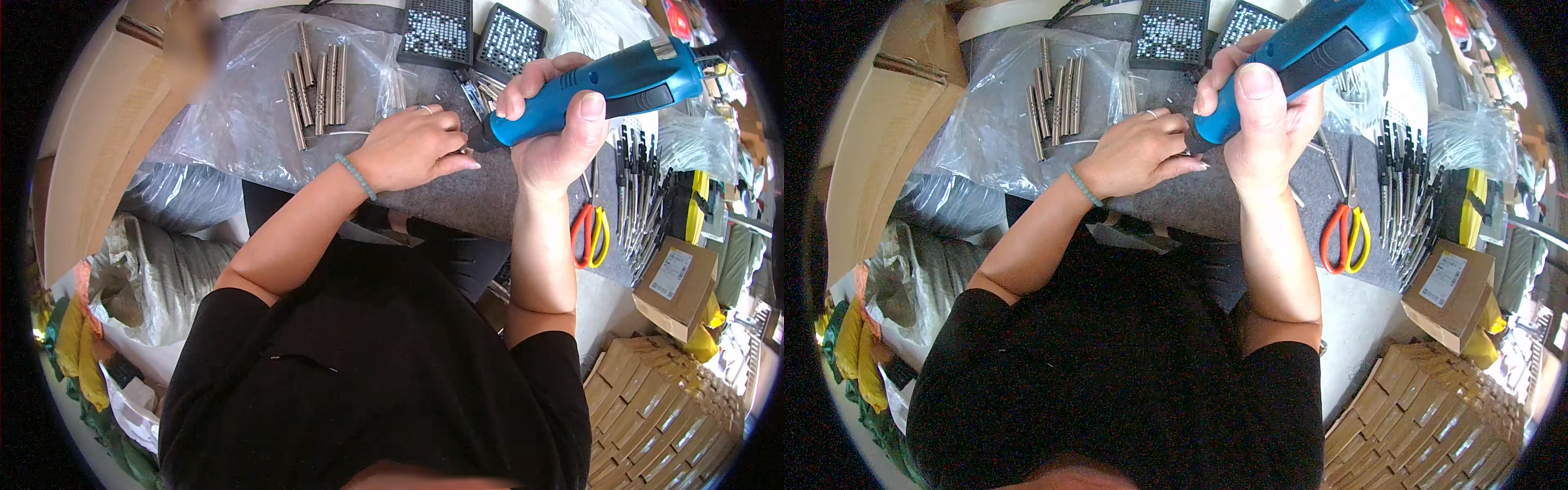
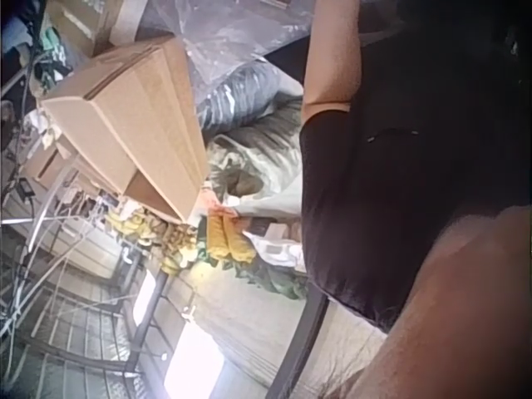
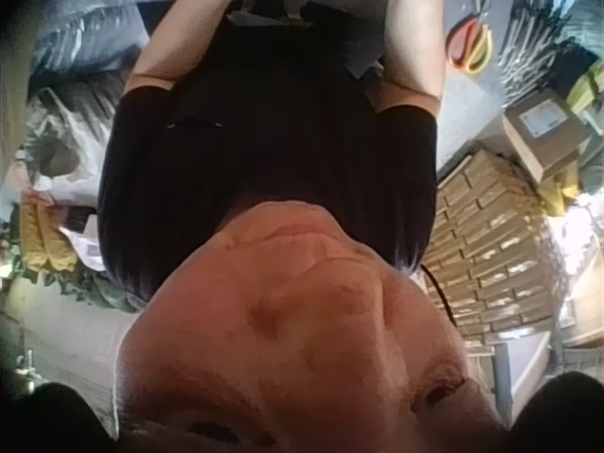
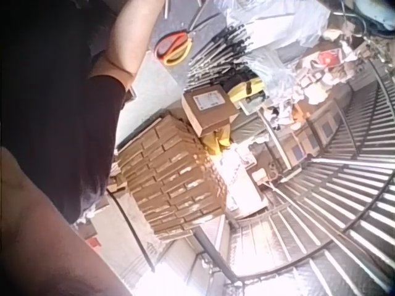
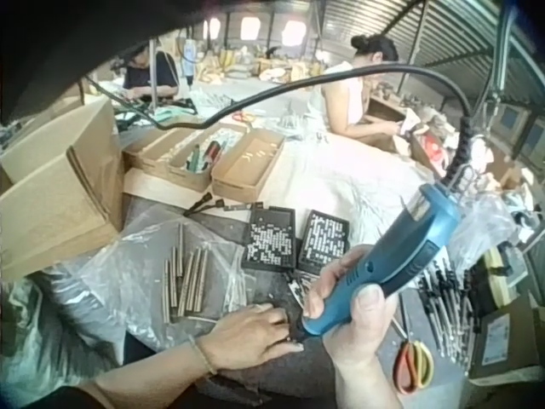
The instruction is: Assembling small metal components using an electric screwdriver.
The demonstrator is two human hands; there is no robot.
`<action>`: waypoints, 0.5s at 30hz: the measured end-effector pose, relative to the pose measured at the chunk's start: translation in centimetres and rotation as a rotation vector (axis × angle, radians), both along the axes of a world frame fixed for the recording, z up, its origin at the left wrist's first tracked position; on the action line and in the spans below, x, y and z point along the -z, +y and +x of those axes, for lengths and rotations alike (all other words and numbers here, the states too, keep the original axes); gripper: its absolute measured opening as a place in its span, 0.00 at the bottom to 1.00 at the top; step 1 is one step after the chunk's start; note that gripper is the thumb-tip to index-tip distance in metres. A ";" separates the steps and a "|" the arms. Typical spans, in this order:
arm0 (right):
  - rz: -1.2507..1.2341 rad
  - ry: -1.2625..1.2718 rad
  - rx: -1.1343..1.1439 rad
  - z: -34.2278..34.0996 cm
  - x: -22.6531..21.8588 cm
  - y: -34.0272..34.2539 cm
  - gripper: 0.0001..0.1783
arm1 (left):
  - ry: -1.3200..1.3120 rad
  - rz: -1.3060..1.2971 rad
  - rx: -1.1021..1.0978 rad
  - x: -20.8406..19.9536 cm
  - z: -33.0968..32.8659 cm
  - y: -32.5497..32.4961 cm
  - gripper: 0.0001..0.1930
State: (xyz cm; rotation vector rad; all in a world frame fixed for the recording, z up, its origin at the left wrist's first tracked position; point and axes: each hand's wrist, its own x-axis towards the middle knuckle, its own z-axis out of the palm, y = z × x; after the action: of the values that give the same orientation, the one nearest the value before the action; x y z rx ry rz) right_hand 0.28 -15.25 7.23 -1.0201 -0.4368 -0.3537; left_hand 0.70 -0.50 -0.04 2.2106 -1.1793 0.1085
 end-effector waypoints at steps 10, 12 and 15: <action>0.001 -0.013 0.007 0.1 -0.1 -0.1 0.23 | 0.024 0.018 0.000 -0.1 0.0 0.1 0.14; -0.004 -0.015 0.010 0.0 -0.2 -0.1 0.23 | 0.019 0.013 0.008 0.1 0.1 0.2 0.13; -0.004 -0.008 0.018 -0.1 -0.1 -0.1 0.23 | 0.035 -0.050 0.017 0.0 -0.1 0.1 0.14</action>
State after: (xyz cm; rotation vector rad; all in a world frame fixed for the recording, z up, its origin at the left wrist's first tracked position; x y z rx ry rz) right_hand 0.21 -15.36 7.34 -1.0279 -0.4359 -0.3732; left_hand 0.65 -0.38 -0.02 2.1505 -1.1636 0.0915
